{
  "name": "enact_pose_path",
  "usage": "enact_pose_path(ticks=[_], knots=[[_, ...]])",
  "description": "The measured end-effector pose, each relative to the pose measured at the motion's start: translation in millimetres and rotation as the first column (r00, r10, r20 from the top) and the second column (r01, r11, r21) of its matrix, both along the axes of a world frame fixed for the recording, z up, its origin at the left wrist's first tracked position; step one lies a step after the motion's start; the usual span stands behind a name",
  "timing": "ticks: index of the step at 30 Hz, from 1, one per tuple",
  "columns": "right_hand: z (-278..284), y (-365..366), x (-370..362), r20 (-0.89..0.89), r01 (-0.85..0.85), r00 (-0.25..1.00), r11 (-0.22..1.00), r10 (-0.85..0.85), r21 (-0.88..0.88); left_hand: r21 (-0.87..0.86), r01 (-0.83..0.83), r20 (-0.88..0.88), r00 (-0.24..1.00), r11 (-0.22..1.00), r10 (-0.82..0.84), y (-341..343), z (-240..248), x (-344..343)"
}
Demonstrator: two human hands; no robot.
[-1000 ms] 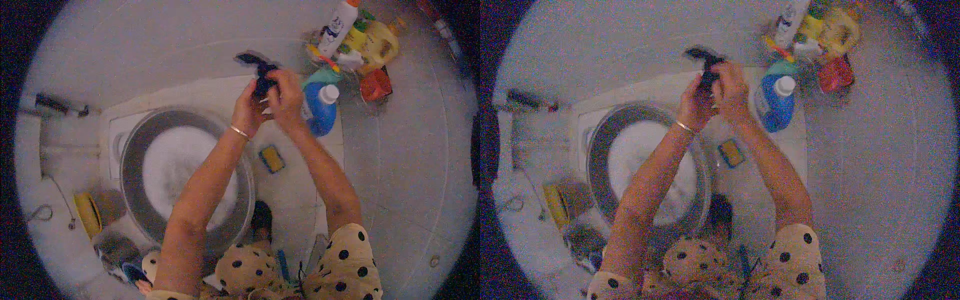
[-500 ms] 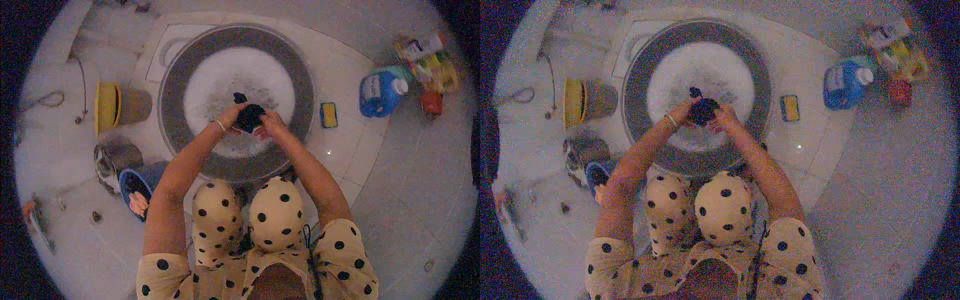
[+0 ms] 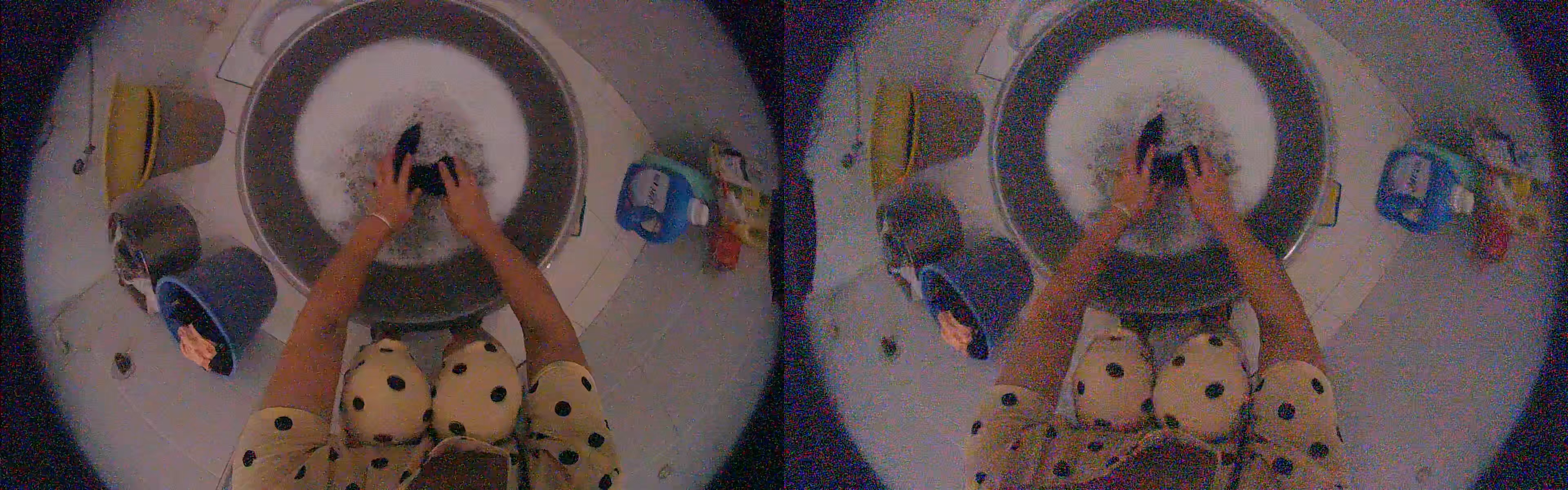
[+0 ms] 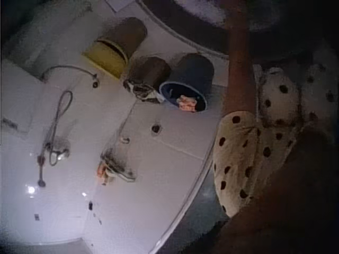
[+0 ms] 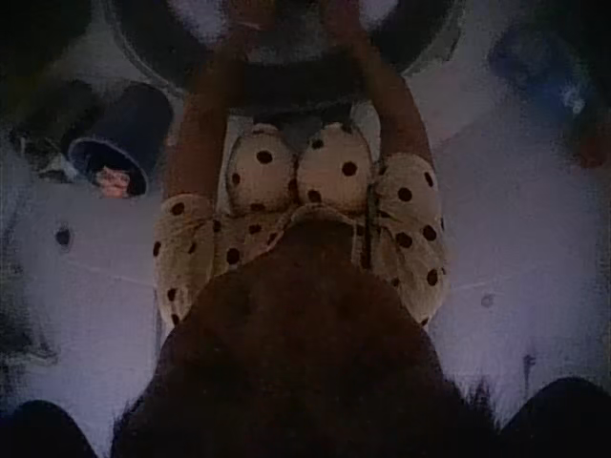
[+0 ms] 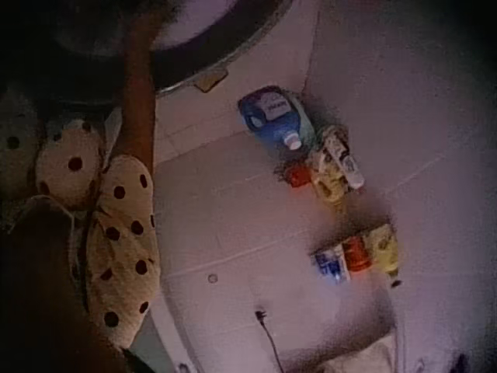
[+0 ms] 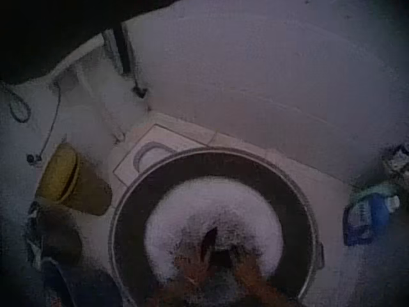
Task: The person hand-washes clothes by scrubbing and wringing out garments in a basin of soapy water, rubbing clothing with soap, and placing the washed items into a bucket.
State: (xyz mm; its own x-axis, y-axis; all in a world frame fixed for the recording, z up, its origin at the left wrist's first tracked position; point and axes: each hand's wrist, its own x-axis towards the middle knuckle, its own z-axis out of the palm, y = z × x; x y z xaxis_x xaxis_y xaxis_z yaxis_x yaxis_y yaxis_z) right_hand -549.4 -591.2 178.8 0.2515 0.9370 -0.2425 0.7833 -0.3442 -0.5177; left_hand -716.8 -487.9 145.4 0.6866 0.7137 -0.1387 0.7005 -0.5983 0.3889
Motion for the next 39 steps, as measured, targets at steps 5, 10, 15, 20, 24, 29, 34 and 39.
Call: enact_pose_path(ticks=[5,10,15,20,24,29,34,39], knots=[[-22.9,-2.4,-11.6,0.474,-0.383,0.795,0.92,0.378,-0.09,-0.081,0.226,-0.185,0.954,0.971,-0.237,-15.0,-18.8,-20.9],[-25.0,11.3,-6.9,0.381,-0.119,0.92,0.992,0.09,0.052,-0.039,0.152,-0.225,0.962,0.988,-0.156,28.7,-51.4,-48.5],[-87.9,-2.4,-64.0,-0.02,0.108,0.994,0.979,-0.107,0.174,0.118,0.307,-0.245,0.931,0.944,-0.271,-14.3,-78.9,-79.2],[-117.4,-32.6,-33.5,-0.405,0.532,0.679,0.791,-0.612,-0.303,-0.096,-0.036,-0.315,0.949,0.995,0.004,6.3,-51.5,-62.6],[-87.0,13.7,-79.9,-0.698,0.295,-0.436,0.642,-0.568,-0.707,-0.265,-0.199,-0.044,0.98,0.943,0.195,-33.3,-12.4,-33.7],[-109.3,-15.7,-53.9,-0.927,0.433,-0.279,0.829,-0.249,-0.353,0.259,0.078,0.328,0.93,0.963,-0.163,-80.6,34.9,47.9],[-13.4,27.1,-78.8,-0.751,0.502,-0.11,0.616,-0.651,-0.607,-0.37,-0.086,-0.056,0.996,0.925,0.07,17.8,-11.8,-19.3],[-60.6,-26.0,5.6,-0.828,0.673,0.157,0.672,-0.538,-0.309,0.171,-0.357,-0.031,0.93,0.918,0.367,43.9,-9.4,-36.5]])
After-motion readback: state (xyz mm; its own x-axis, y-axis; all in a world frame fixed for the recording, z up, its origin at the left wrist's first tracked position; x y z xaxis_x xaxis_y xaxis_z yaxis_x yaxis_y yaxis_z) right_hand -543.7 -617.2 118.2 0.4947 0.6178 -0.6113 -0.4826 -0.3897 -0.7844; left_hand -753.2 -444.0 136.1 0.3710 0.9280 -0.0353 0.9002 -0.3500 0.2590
